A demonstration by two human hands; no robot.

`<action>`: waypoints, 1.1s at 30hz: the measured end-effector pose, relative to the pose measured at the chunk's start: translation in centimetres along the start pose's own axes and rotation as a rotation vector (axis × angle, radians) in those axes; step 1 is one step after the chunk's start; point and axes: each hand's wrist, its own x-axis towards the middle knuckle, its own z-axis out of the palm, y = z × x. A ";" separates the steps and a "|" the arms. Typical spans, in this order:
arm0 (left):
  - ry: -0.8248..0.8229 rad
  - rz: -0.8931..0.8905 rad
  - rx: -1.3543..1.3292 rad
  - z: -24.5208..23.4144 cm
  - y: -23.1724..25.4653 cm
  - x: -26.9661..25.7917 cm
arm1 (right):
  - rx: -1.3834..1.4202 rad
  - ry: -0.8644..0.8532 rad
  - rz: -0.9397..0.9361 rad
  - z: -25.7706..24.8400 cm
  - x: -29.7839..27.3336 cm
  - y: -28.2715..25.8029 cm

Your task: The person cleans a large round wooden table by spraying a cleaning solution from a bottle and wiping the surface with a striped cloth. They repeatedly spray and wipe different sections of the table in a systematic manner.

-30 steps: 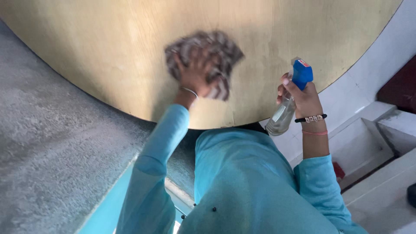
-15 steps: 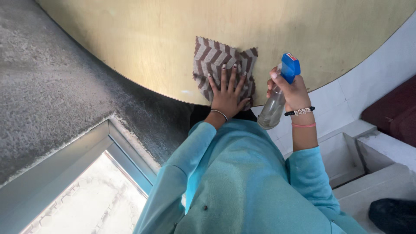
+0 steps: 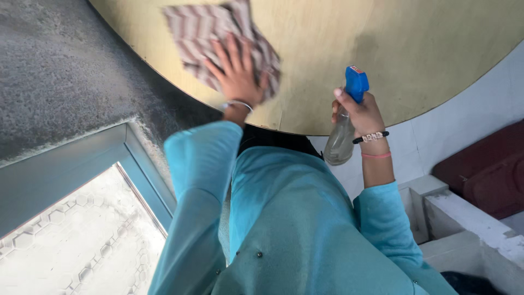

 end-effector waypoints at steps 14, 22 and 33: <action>0.028 0.154 -0.084 -3.5 -9.0 4.7 | 0.054 -0.035 0.068 5.0 7.3 -2.6; -0.016 0.161 0.029 -1.7 -0.8 1.3 | 0.094 -0.099 0.037 6.5 8.5 -3.7; -0.142 0.235 0.077 -4.1 -7.2 9.8 | -0.067 -0.294 0.039 10.2 11.2 -6.6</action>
